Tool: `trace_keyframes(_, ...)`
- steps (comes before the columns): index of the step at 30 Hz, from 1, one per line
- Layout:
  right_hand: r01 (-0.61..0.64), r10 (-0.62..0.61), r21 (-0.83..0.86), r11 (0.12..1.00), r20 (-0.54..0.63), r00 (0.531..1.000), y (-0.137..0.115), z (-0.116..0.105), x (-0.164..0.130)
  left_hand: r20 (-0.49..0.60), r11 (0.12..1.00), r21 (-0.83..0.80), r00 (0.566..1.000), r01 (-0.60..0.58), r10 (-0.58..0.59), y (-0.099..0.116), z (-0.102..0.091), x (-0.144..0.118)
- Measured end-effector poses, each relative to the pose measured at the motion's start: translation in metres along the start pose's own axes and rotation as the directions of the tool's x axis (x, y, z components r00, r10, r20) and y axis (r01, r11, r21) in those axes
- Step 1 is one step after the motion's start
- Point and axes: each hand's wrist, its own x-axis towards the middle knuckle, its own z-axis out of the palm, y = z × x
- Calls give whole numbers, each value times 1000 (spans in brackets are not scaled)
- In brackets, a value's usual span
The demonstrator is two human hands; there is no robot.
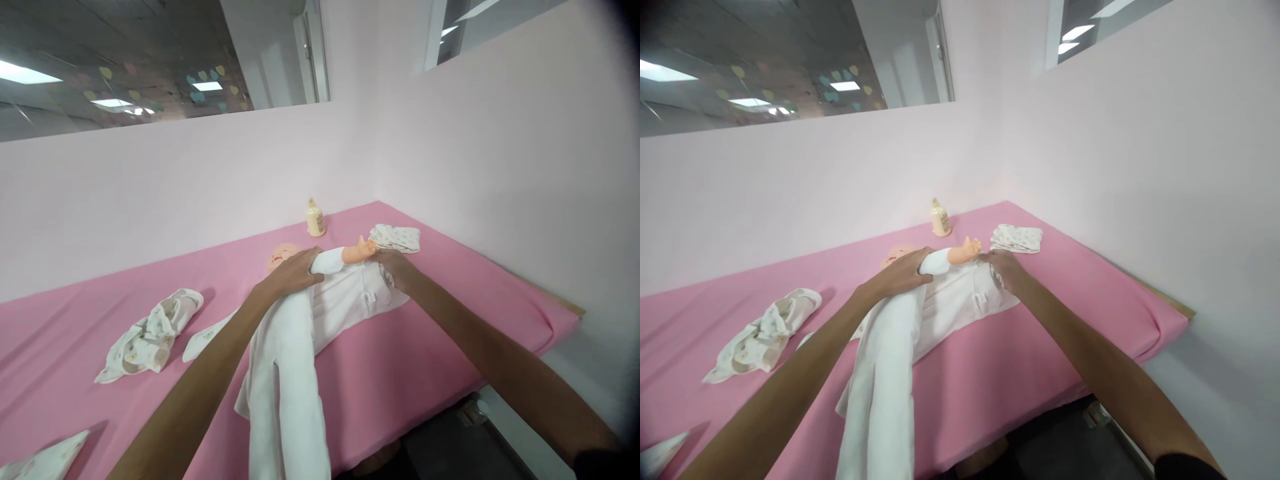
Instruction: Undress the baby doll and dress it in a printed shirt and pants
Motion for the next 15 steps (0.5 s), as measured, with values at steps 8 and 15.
trace_keyframes(8, -201, 121, 200, 959, 352, 928, 20, 17, -22, -54, 998, -69, 998, -15, 11, 2, 3, -3)
trace_keyframes(15, -285, 244, 29, 958, 439, 865, 43, 46, -9, -98, 993, -109, 994, 42, -52, 3, 1, -11)
